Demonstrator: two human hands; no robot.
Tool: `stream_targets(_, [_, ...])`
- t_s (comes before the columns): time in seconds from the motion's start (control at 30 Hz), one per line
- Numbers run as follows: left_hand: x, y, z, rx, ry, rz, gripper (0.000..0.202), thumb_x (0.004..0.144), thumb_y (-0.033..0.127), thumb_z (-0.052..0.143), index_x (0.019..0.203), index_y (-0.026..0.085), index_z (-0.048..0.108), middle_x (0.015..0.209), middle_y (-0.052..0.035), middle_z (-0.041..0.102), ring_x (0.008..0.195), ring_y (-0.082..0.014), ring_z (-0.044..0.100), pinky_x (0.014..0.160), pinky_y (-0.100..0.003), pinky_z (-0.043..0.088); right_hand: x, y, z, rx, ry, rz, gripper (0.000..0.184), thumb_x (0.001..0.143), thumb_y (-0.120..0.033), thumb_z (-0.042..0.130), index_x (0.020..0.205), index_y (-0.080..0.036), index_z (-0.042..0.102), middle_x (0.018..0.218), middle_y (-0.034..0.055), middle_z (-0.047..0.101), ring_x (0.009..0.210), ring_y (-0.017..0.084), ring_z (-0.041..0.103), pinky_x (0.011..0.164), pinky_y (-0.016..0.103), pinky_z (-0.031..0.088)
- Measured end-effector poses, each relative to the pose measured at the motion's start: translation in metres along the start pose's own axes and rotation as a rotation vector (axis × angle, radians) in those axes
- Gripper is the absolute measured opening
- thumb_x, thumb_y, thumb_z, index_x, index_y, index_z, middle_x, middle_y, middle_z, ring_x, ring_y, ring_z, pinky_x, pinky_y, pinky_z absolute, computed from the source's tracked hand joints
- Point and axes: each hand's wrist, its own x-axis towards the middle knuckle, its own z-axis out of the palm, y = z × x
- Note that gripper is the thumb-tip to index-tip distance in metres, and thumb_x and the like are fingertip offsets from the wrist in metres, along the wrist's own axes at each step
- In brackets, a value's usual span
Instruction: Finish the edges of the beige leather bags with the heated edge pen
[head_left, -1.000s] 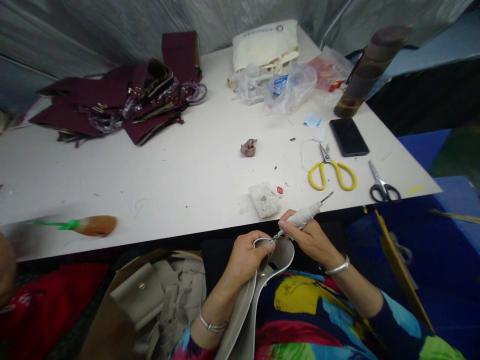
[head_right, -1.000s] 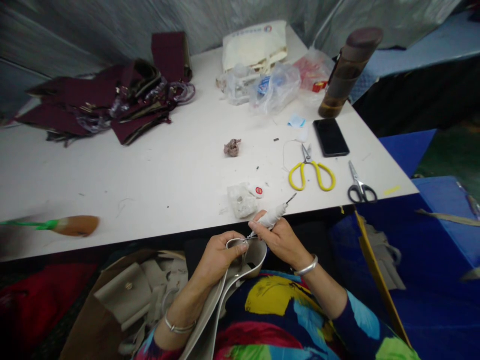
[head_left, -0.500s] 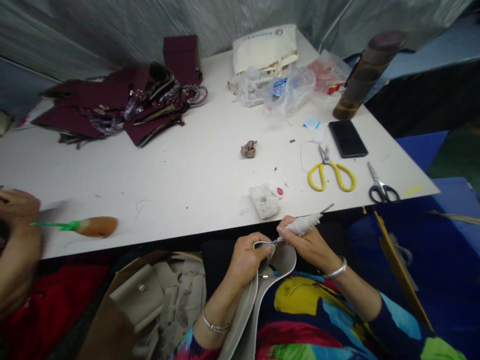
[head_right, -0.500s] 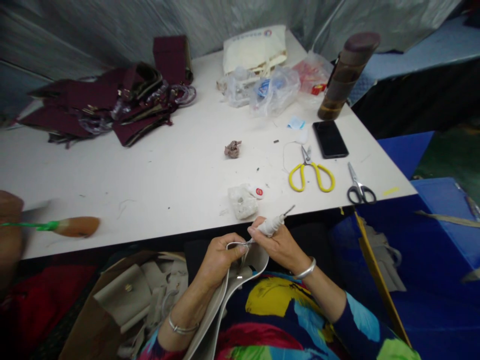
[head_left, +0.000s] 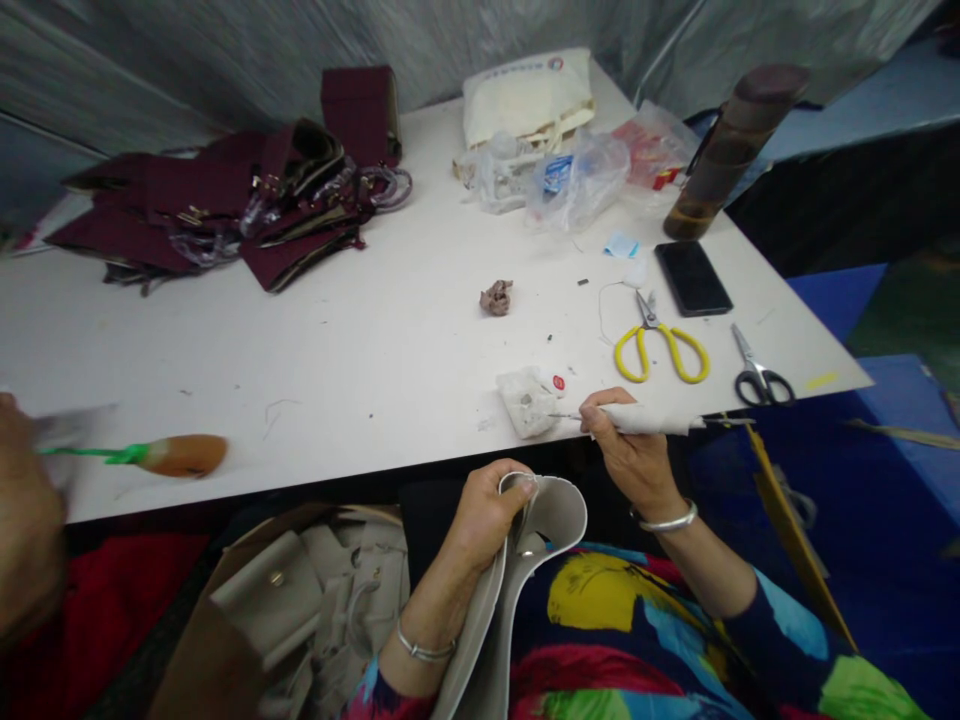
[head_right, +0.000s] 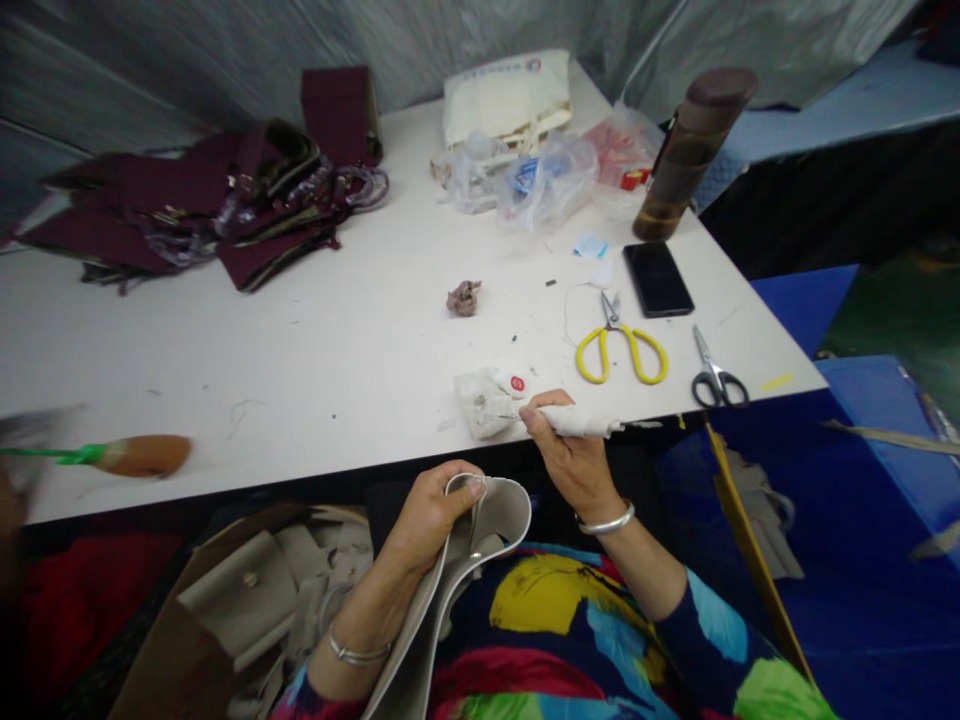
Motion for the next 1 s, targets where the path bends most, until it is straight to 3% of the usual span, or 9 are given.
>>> stream_targets(0.3, [0.005, 0.001, -0.012, -0.247, -0.043, -0.105, 0.036, 0.061, 0.038, 0.090, 0.079, 0.015, 0.070, 0.066, -0.0005, 0.064, 0.059, -0.0133, 0.054, 0.061, -0.026, 0.040, 0.009, 0.001, 0.006, 0.029, -0.117, -0.028, 0.028, 0.103, -0.047, 0.060, 0.093, -0.022, 0.064, 0.082, 0.0017, 0.063, 0.078, 0.019, 0.063, 0.077, 0.033, 0.052])
stream_targets(0.7, [0.008, -0.008, -0.018, -0.288, -0.056, -0.157, 0.043, 0.058, 0.041, 0.094, 0.081, 0.015, 0.068, 0.064, 0.0006, 0.064, 0.054, -0.0122, 0.054, 0.057, -0.025, 0.039, 0.010, 0.001, 0.013, -0.084, -0.199, -0.088, 0.019, 0.103, -0.040, 0.063, 0.095, -0.022, 0.064, 0.088, 0.0032, 0.068, 0.082, 0.020, 0.064, 0.083, 0.035, 0.050])
stream_targets(1.0, [0.003, 0.003, -0.019, -0.273, -0.131, -0.158, 0.044, 0.058, 0.040, 0.095, 0.081, 0.014, 0.068, 0.066, 0.0013, 0.064, 0.056, -0.0108, 0.054, 0.059, -0.024, 0.040, 0.003, 0.007, 0.003, 0.149, -0.092, 0.056, 0.026, 0.100, -0.045, 0.065, 0.090, -0.021, 0.067, 0.079, 0.0009, 0.065, 0.073, 0.017, 0.060, 0.072, 0.032, 0.048])
